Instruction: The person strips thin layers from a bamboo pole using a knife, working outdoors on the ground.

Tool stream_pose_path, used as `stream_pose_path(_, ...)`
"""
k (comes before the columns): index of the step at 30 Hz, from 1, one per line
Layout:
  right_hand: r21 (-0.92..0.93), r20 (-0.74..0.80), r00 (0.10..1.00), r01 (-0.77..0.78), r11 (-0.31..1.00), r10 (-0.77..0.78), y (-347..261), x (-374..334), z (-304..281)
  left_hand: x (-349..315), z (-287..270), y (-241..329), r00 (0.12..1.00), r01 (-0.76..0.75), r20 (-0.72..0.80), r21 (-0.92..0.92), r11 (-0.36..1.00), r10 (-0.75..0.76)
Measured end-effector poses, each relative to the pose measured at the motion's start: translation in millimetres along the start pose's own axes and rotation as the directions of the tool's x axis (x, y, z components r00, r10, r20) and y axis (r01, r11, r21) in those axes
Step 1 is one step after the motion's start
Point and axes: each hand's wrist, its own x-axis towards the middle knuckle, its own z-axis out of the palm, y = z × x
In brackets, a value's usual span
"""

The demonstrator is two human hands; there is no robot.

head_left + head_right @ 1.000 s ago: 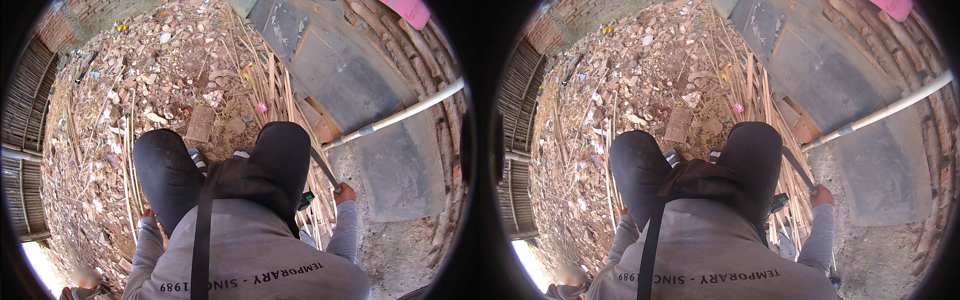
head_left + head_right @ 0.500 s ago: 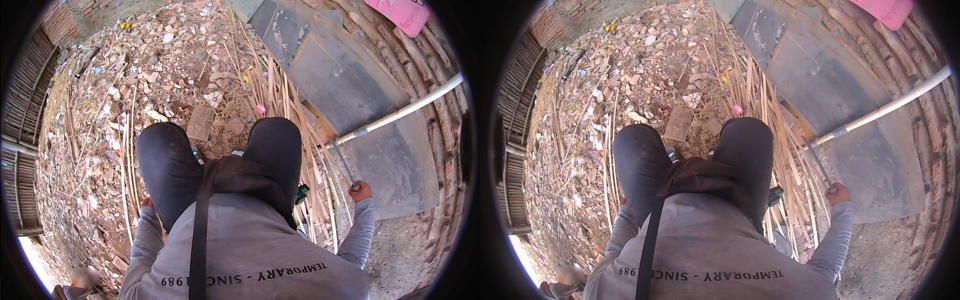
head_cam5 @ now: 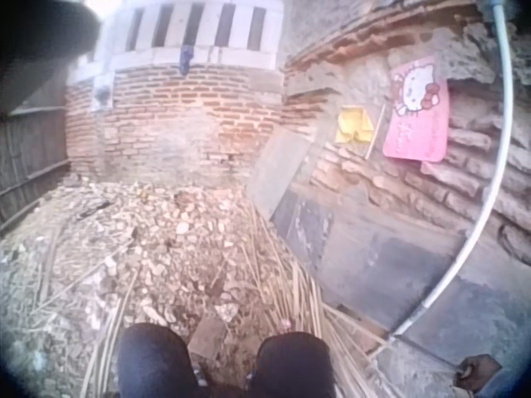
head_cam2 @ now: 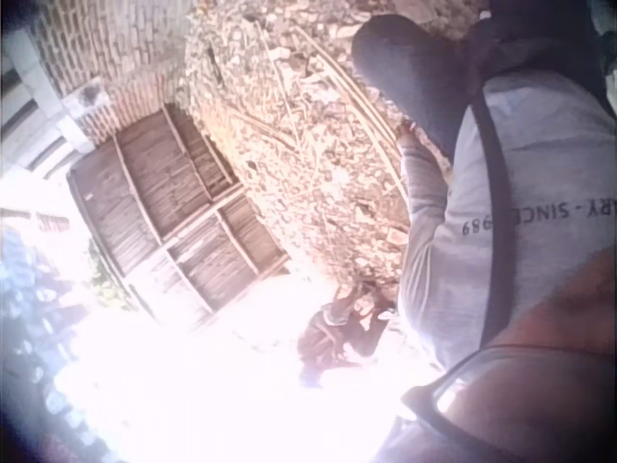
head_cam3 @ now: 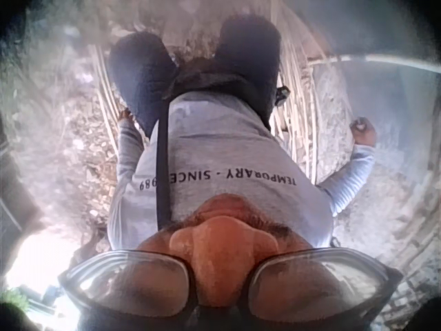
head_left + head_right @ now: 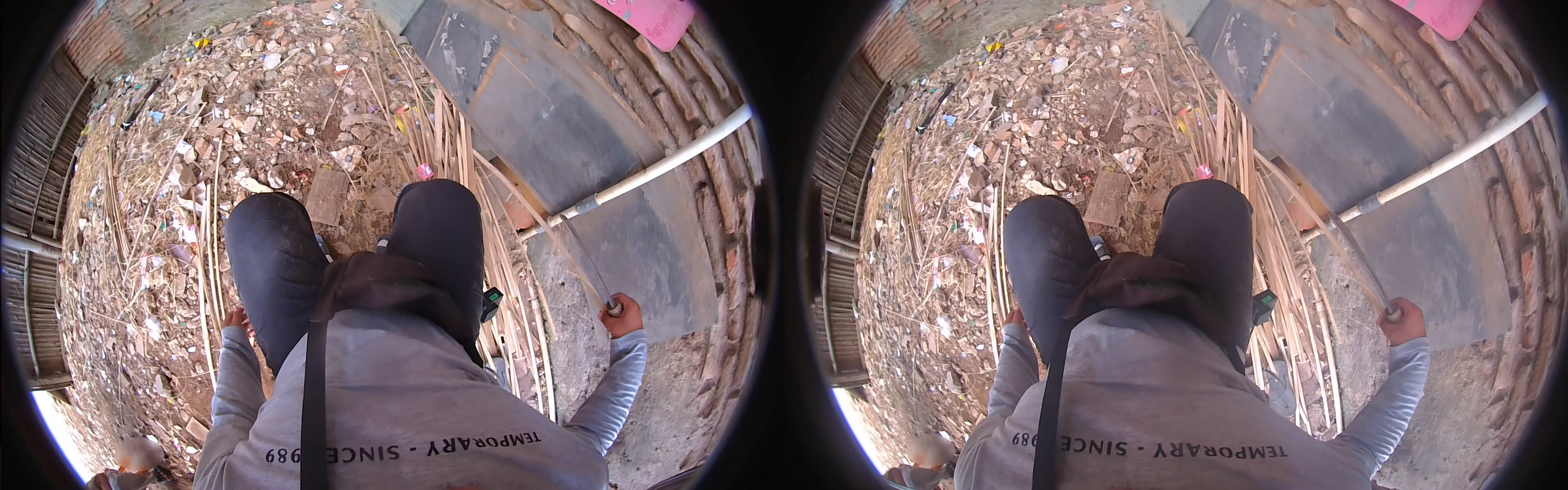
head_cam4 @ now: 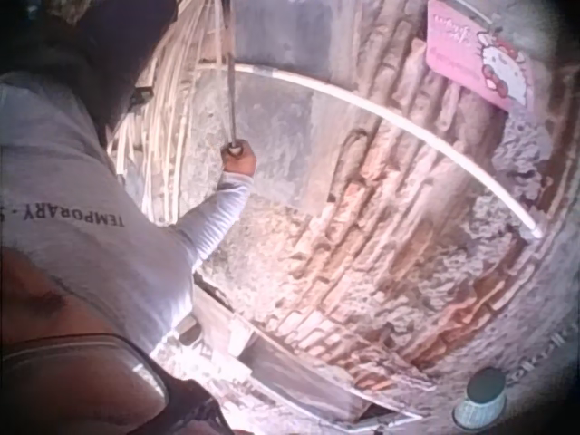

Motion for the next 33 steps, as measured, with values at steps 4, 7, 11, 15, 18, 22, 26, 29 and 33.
stream_pose_path(4,-0.095,-0.023,0.999,-0.033,0.995,0.031,-2,-19,-18,1,13,13,0.997,-0.074,0.027,0.040,0.996,0.073)
stream_pose_path(7,-0.168,-0.075,0.997,-0.036,0.985,0.024,2,-33,-31,25,7,-4,0.992,-0.115,0.051,0.011,0.993,0.114)
stream_pose_path(11,-0.263,-0.118,0.991,-0.099,0.960,0.069,20,-58,-51,24,27,7,0.993,-0.122,-0.001,-0.016,0.992,0.122)
stream_pose_path(15,-0.241,-0.150,0.987,-0.091,0.966,0.056,65,-79,-73,59,16,-1,0.968,-0.238,0.044,-0.146,0.960,0.247)
stream_pose_path(18,-0.137,-0.201,0.975,-0.121,0.983,0.092,76,-121,-85,9,66,66,0.976,-0.216,0.014,0.007,0.976,0.216)
stream_pose_path(22,0.106,-0.224,0.971,-0.064,0.992,0.086,64,-131,-102,31,79,126,0.901,-0.431,0.030,-0.063,0.900,0.433)
stream_pose_path(26,0.272,-0.233,0.972,0.043,0.961,0.023,31,-129,-99,-38,148,204,0.528,-0.849,0.093,0.030,0.528,0.844)
stream_pose_path(29,0.245,-0.204,0.976,0.127,0.961,-0.077,6,-105,-89,-166,180,268,0.078,-0.942,0.279,0.334,-0.021,0.957)
stream_pose_path(33,0.388,-0.034,0.971,0.230,0.893,-0.236,-45,-66,-66,-246,206,302,-0.237,-0.878,0.480,0.267,-0.398,0.845)
